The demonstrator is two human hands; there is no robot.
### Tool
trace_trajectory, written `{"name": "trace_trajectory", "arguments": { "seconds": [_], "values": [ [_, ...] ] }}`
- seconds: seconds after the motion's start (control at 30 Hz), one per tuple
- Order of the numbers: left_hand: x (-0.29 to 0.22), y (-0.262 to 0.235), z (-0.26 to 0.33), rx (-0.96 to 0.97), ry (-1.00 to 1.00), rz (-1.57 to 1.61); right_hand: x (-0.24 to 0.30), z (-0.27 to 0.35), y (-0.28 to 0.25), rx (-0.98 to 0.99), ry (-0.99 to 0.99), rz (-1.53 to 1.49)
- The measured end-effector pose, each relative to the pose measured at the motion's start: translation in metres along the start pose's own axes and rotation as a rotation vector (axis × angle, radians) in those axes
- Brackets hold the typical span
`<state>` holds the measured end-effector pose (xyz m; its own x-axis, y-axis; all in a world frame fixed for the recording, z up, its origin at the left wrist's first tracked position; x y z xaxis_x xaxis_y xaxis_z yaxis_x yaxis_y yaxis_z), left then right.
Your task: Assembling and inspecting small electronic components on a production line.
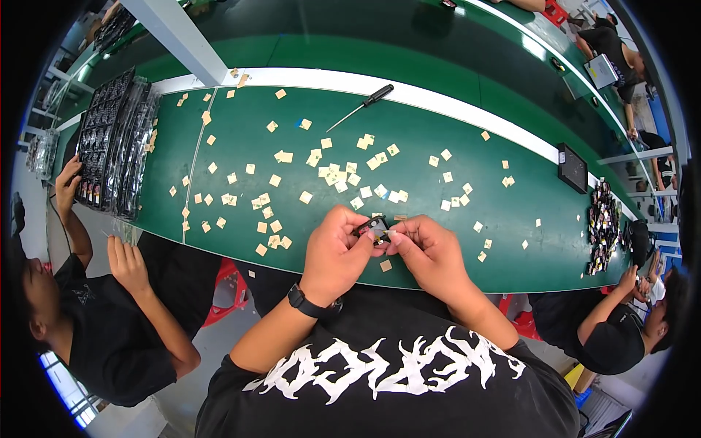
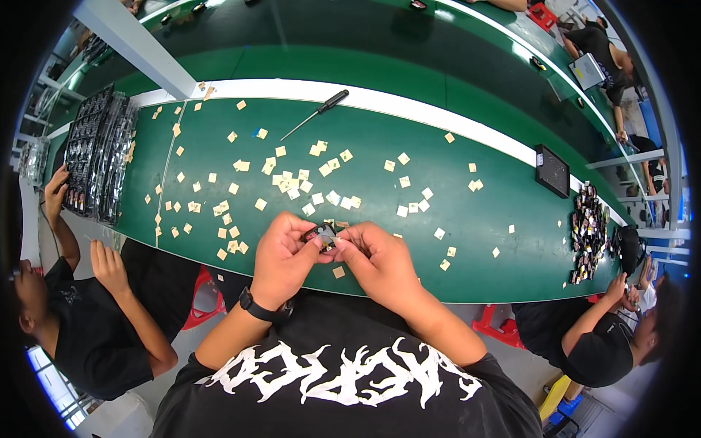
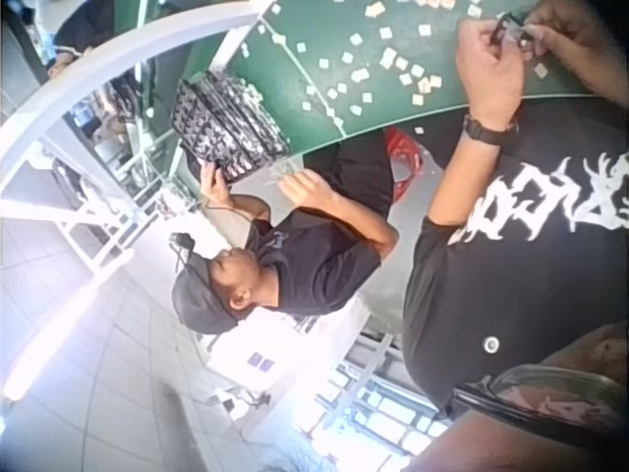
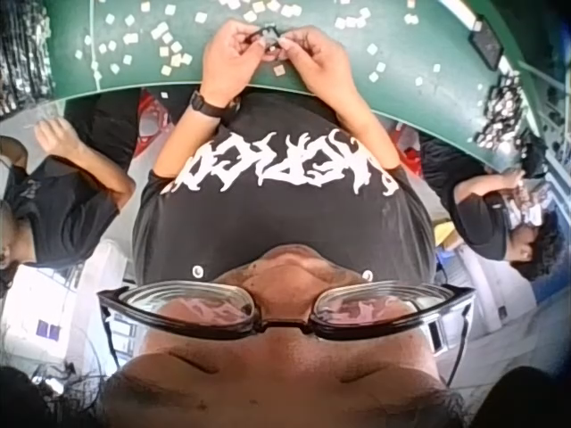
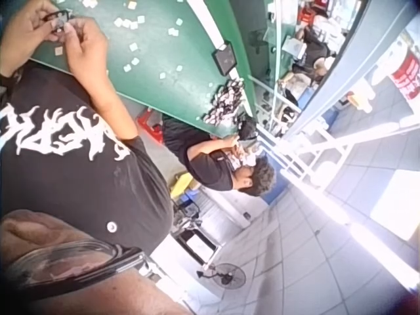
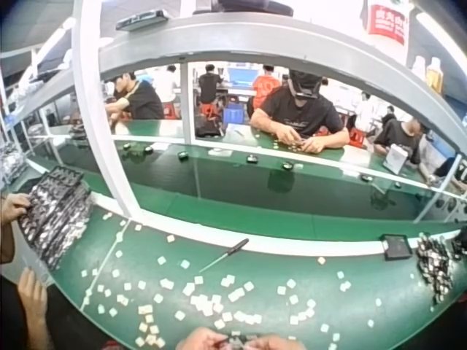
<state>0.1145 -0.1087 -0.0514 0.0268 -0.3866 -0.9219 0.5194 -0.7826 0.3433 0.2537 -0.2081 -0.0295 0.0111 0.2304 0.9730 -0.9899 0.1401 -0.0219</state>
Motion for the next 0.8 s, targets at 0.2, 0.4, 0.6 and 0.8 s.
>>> {"name": "trace_trajectory", "arguments": {
  "seconds": [0.2, 0.4, 0.6, 0.8],
  "values": [
    [-0.001, 0.003, -0.001, -0.02, 0.015, 0.038, -0.004, -0.002, 0.007, -0.003, -0.005, -0.127],
    [0.003, 0.002, 0.0, -0.028, 0.098, -0.005, 0.01, -0.005, 0.007, 0.003, 0.025, 0.205],
    [0.005, 0.002, 0.003, 0.04, 0.18, 0.004, -0.005, -0.01, 0.009, -0.037, 0.036, -0.156],
    [0.004, 0.0, 0.006, 0.098, 0.211, 0.035, -0.006, -0.016, 0.006, -0.163, 0.083, -0.262]
  ]
}}
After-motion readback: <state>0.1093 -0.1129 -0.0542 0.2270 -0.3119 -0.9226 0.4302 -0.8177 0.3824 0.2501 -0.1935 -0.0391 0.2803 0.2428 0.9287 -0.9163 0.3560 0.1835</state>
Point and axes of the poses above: each hand's wrist, its own z-axis away from the middle knuckle, its own y-axis out of the palm, x = y × z, the point moved 4 cm from there along -z, towards the middle knuckle, and after that the axes turned 14 degrees about x, right-handed, at the moved point
